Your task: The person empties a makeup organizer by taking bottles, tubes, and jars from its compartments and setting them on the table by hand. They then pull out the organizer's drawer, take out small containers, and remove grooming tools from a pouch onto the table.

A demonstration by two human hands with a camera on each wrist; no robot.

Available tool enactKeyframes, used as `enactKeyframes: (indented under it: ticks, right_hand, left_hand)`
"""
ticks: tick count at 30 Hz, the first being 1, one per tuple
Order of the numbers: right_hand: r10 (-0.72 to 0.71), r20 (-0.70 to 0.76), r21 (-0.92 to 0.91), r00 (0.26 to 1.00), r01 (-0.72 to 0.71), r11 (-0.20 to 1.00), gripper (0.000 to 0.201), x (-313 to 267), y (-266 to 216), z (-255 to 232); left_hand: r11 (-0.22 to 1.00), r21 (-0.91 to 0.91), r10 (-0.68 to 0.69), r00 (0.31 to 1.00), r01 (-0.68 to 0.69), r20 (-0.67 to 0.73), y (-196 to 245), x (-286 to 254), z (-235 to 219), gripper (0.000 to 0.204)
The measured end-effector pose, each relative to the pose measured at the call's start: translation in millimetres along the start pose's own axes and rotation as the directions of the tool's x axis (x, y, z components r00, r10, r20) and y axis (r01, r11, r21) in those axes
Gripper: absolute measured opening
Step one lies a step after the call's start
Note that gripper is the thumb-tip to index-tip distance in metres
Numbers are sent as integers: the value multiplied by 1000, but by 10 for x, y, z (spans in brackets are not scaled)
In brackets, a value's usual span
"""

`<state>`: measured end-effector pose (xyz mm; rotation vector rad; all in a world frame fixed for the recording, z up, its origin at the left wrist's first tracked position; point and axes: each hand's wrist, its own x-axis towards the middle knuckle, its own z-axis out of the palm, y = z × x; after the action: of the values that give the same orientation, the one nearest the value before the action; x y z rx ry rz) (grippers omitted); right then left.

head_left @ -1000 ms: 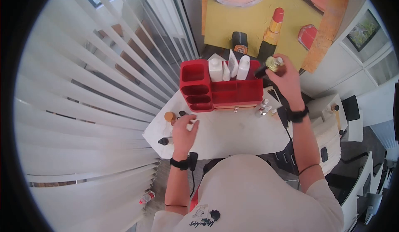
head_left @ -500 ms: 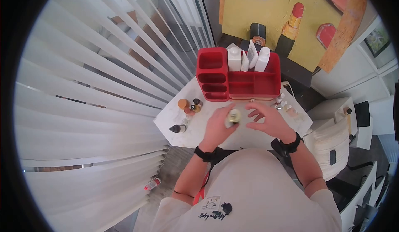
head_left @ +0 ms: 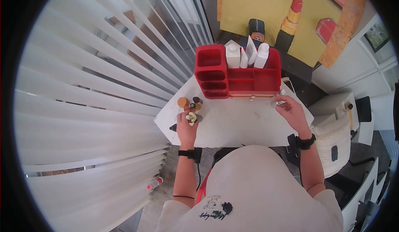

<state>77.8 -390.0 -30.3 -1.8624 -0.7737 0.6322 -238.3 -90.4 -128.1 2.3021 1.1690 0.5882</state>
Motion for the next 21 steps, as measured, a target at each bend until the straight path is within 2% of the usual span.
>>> enactKeyframes:
  ticks: [3, 5, 8, 11, 13, 14, 16, 19, 21]
  right_hand:
    - [-27, -25, -19, 999, 27, 999, 35, 65, 21, -45]
    - [-52, -64, -40, 997, 49, 998, 36, 155, -41, -132]
    - [-56, -135, -55, 989, 49, 997, 38, 428, -231, -208]
    - [-144, -183, -136, 972, 120, 983, 47, 803, -426, -225]
    - [-159, -152, -256, 976, 116, 960, 63, 1016, -606, -212]
    - [-162, -154, -256, 975, 119, 959, 63, 1135, -605, -187]
    - [-278, -143, -444, 950, 190, 876, 79, 1389, -524, -107]
    - [-311, -82, -436, 947, 246, 865, 86, 1632, -463, -29]
    - [-306, -60, -398, 950, 259, 880, 84, 1721, -437, 7]
  left_hand:
    - [995, -94, -30, 1000, 30, 4, 0, 23, 26, 60]
    - [999, -45, -32, 999, 31, -24, 63, 31, -17, 60]
    - [998, -59, -37, 999, 36, -16, 52, 55, -20, 62]
    - [991, -118, -70, 997, 68, -16, 83, 58, -16, 64]
    - [996, -79, -46, 999, 46, -9, 63, 48, -28, 66]
    - [997, -72, -31, 999, 30, -11, 70, 36, -40, 68]
    - [998, -69, -15, 1000, 13, -22, 91, 11, -66, 69]
    - [1000, -21, -15, 996, 13, -91, 186, -26, -146, 70]
    - [999, -34, -1, 977, -7, -214, 317, -57, -219, 68]
